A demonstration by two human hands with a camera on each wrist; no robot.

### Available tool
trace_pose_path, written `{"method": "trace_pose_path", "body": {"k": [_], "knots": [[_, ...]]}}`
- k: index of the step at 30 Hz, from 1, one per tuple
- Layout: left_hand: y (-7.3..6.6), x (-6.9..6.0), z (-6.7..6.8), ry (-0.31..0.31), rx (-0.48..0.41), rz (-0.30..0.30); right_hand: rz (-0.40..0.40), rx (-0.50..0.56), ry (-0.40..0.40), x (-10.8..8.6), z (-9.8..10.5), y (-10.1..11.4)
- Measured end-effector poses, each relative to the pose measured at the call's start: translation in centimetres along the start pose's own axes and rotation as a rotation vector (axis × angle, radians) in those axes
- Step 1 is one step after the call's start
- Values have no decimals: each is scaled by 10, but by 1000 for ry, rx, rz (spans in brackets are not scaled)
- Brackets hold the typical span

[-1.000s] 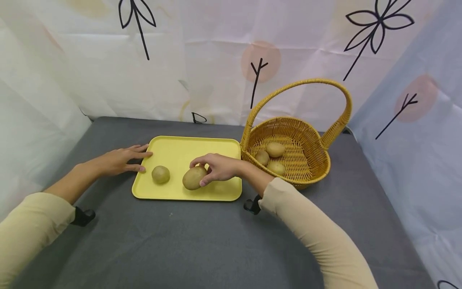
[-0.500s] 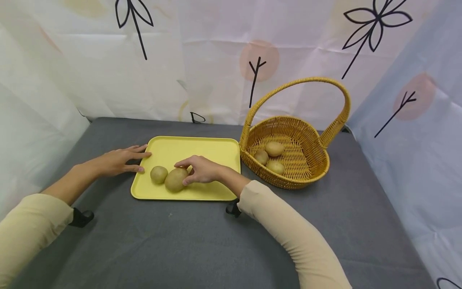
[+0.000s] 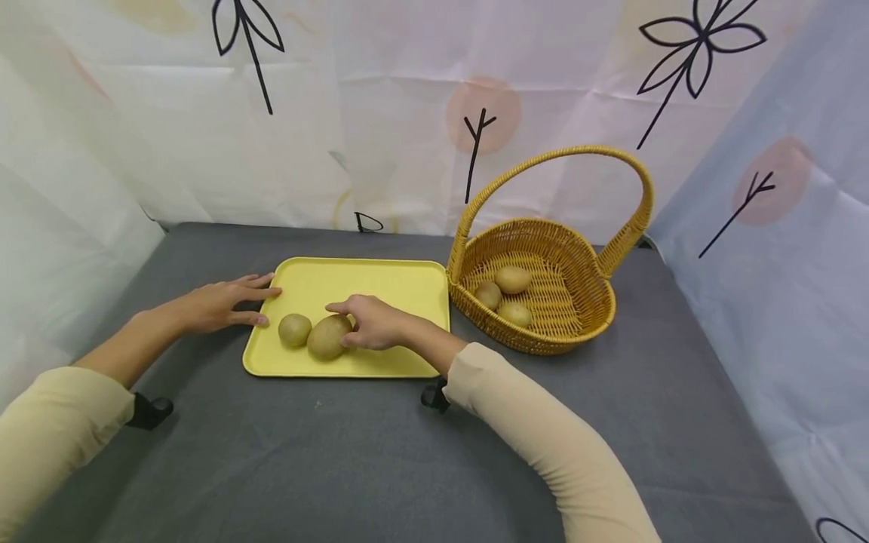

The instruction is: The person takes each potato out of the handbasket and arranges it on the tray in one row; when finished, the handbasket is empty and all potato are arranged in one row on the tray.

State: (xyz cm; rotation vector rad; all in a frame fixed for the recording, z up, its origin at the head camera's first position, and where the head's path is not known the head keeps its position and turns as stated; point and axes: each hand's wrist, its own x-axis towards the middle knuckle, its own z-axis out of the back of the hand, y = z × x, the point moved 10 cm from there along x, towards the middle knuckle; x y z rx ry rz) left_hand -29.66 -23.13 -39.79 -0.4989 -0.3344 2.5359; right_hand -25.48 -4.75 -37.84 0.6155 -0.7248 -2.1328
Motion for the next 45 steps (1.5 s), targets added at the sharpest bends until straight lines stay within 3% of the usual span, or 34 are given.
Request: {"method": "trace_pose_path", "body": {"k": [7,15,20,25,30,37,45], "knots": [[1,-4,-2,-16,-18,-1,9,18,60,-26,8,9],[0,-6,-1,-28,-21,-11,-5,31,150,-98,38,3],[-2,-5,1,-32,-9,-16,-56,42,114,-145,72,-10],[-2,-5,2,-34,-10,-22,-106,110,54,-176,106,-32],[-2,-5,2,-28,-12,-18,-169,218,43,-192,126,-61],[-3,-3,1,-28,-1,-20,-251,325,127,-205,127,-97],[-4,-4,2,-27,-1,-23,-381,301,216,-211,125,-129]]}}
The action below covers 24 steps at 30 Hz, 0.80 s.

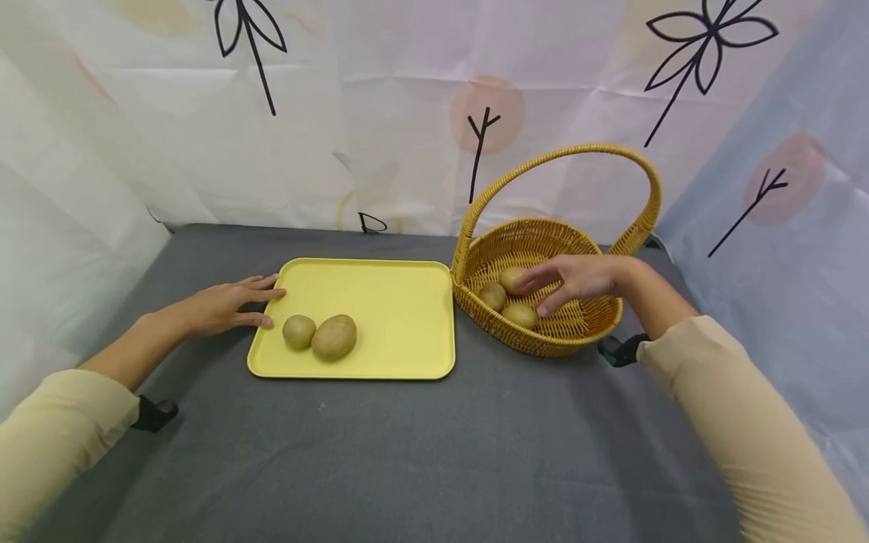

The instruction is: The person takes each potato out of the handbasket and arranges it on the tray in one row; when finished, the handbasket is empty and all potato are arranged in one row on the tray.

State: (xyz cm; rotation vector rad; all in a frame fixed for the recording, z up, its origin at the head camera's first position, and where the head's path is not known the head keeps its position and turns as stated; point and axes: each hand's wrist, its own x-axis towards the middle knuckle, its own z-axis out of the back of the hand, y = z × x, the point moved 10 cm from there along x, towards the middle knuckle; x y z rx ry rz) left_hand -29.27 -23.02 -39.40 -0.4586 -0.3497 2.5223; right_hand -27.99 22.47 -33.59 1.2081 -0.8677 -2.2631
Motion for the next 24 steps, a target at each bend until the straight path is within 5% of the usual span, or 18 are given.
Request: {"method": "trace_pose_path", "body": {"k": [4,13,24], "knots": [[2,0,-1,4,5,5,-91,-14,28,5,-1,-13],[4,1,-1,7,21,7,-136,191,100,15,-7,-26],[3,2,0,-9,15,-6,-182,122,108,24,-9,-31]]}}
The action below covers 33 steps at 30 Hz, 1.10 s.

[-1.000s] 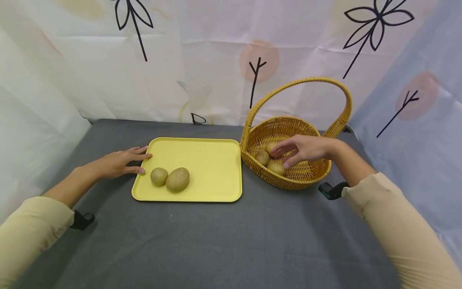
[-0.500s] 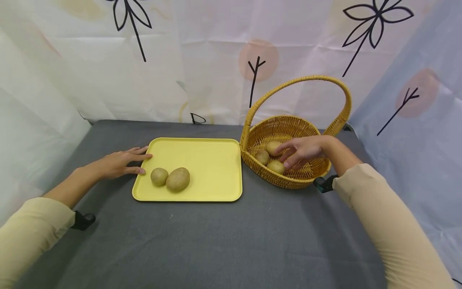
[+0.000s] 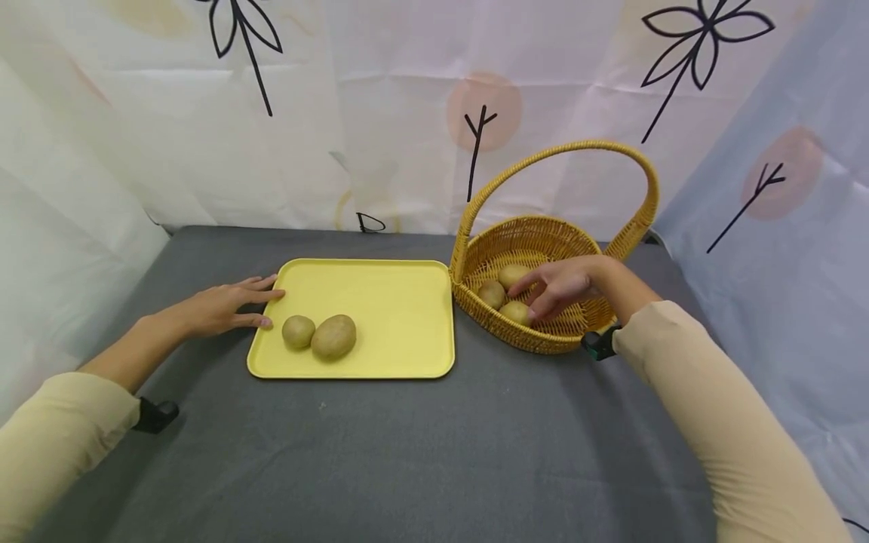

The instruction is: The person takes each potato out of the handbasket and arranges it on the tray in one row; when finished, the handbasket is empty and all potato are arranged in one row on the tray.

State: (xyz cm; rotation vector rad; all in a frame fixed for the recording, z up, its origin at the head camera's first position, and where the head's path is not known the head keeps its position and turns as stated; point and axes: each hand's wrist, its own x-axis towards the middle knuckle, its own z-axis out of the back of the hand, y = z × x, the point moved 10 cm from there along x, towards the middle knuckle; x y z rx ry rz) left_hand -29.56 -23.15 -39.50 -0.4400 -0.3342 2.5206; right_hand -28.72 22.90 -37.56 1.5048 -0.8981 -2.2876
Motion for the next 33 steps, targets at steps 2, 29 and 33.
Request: {"method": "trace_pose_path", "body": {"k": [2,29,33], "knots": [[0,0,-1,5,0,2,3,-15,5,2,-1,2],[-4,-2,1,7,-24,-7,23,-213,0,14,-10,11],[-4,-3,1,3,-28,-8,48,-260,-4,11,-9,13]]}}
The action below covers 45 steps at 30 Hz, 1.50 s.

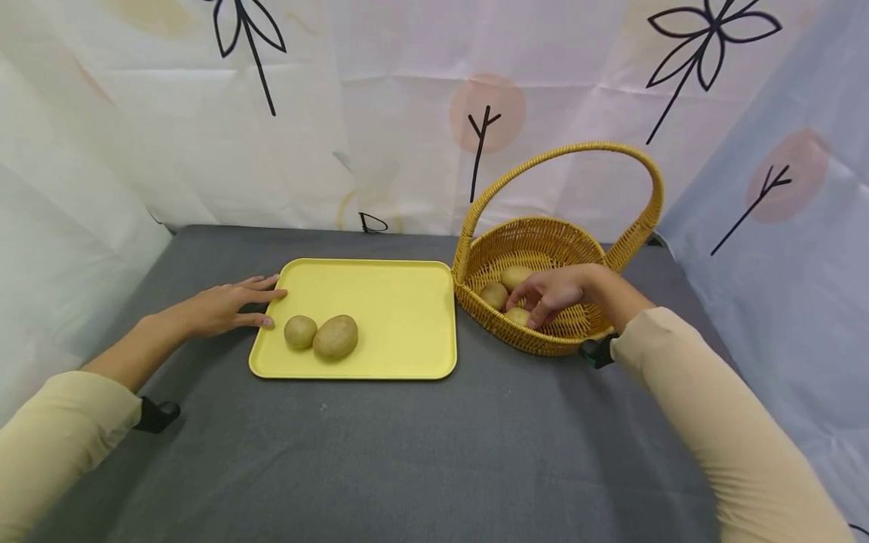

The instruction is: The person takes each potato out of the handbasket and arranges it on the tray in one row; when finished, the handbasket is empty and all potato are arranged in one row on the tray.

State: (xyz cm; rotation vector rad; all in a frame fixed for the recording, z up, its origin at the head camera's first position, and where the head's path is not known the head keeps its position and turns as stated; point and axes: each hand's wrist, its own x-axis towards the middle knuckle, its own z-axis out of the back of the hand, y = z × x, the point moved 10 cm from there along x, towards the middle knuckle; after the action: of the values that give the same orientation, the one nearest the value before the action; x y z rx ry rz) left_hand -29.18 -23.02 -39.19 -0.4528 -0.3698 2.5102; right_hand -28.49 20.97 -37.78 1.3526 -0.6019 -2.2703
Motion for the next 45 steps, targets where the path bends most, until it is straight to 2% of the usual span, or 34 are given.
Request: {"method": "trace_pose_path", "body": {"k": [7,18,28,34,42,45], "knots": [[2,0,-1,2,19,17,35,-34,-60,-10,3,8],[3,0,0,5,24,16,122,10,-155,-38,14,25],[3,2,0,8,33,11,281,24,-141,-43,8,61],[1,2,1,2,28,3,316,26,-130,-34,-1,85],[0,2,0,5,26,6,425,39,-110,-3,-15,128],[0,2,-1,6,25,4,443,28,-129,10,-20,141]]}}
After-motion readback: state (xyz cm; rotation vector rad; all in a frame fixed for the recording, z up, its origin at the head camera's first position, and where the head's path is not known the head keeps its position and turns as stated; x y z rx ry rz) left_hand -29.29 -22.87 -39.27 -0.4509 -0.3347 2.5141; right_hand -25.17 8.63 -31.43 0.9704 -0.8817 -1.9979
